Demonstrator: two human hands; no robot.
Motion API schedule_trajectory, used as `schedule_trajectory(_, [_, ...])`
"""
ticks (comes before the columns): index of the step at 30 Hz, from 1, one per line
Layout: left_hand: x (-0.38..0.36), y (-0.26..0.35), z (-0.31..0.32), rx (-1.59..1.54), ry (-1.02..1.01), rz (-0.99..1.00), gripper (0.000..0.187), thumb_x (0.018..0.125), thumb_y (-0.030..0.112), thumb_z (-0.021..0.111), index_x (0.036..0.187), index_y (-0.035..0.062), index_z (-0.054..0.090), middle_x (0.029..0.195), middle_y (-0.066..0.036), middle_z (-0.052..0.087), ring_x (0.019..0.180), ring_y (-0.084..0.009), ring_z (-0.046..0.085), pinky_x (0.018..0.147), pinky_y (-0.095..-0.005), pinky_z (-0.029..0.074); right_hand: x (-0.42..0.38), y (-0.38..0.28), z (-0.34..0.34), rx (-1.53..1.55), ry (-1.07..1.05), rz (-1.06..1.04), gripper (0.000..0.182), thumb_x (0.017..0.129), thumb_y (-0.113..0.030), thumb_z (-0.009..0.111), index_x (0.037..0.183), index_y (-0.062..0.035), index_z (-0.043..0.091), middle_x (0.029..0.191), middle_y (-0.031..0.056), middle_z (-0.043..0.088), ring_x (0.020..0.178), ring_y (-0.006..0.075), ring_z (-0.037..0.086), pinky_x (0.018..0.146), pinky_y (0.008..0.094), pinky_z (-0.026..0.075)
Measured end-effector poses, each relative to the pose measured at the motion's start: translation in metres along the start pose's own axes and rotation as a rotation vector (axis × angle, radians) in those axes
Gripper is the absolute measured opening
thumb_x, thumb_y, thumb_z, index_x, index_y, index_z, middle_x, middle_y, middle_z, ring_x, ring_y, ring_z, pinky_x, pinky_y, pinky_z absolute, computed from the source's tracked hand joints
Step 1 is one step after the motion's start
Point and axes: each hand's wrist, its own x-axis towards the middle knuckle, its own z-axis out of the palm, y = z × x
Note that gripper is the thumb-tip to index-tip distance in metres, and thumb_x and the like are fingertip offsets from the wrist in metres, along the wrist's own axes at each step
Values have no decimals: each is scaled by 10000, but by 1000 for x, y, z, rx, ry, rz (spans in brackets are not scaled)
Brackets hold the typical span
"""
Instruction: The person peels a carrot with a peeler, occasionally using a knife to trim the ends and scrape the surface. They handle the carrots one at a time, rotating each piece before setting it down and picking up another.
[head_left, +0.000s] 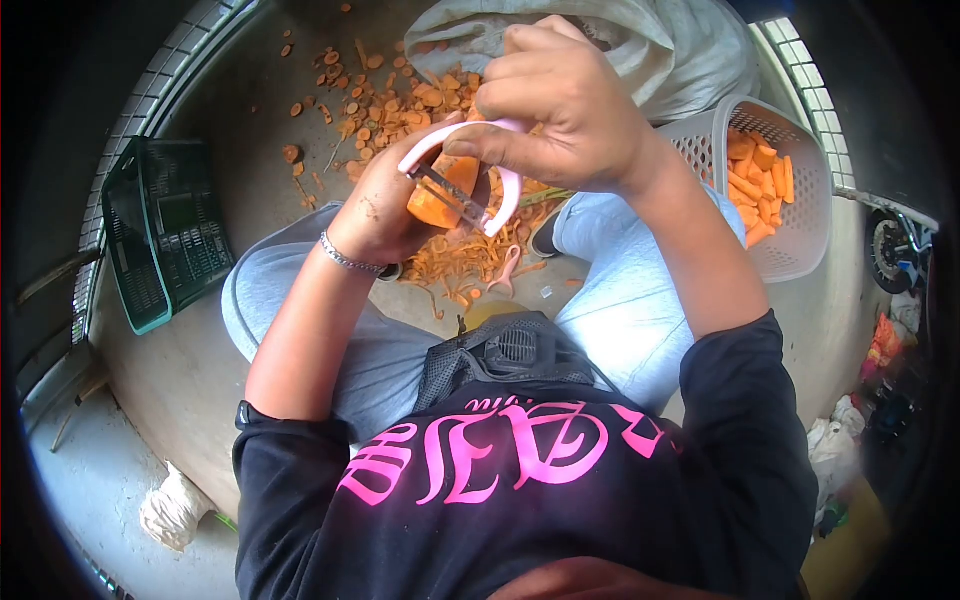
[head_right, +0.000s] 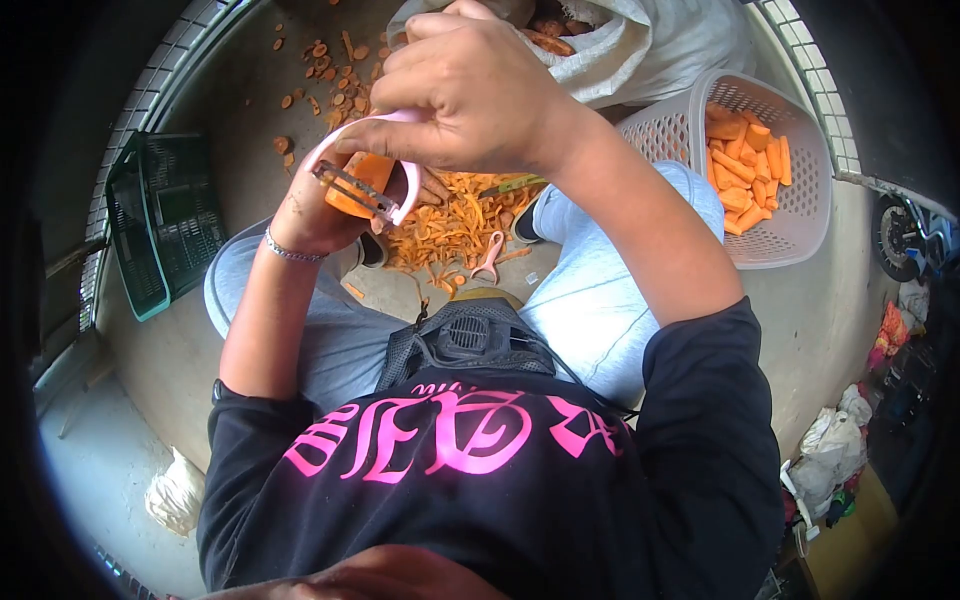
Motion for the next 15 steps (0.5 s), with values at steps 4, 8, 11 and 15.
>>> schedule_trajectory(4, [2,-9,-5,-34,-37,26,274,982,281,470,1055,38,573,759,-22,574,622,-102,559,495,-235,409,1,-6,4,-42,-44,3,301,788,-419,704,703,-135,650,617,-23,487,645,191,436,646,336,308])
schedule_trajectory(8, [0,-12,1,-26,25,53,255,975,280,500,1014,41,581,738,-2,557,631,-84,550,497,-228,403,3,-10,4,-118,-31,-43,299,796,-409,698,693,-134,643,627,-20,503,661,195,447,657,336,316])
schedule_trajectory(11, [0,-16,-6,69,5,65,269,980,279,497,1040,32,584,742,3,550,633,-79,540,501,-229,402,4,-3,0,53,-22,-52,338,830,-379,679,611,-148,565,583,3,466,587,203,414,617,344,295])
schedule_trajectory(15, [-7,9,18,121,45,-145,446,1017,426,334,1039,13,501,600,-79,514,450,-141,462,421,-237,360,0,13,-18,-120,-28,2,356,824,-390,668,591,-146,556,564,8,456,580,216,407,627,361,298])
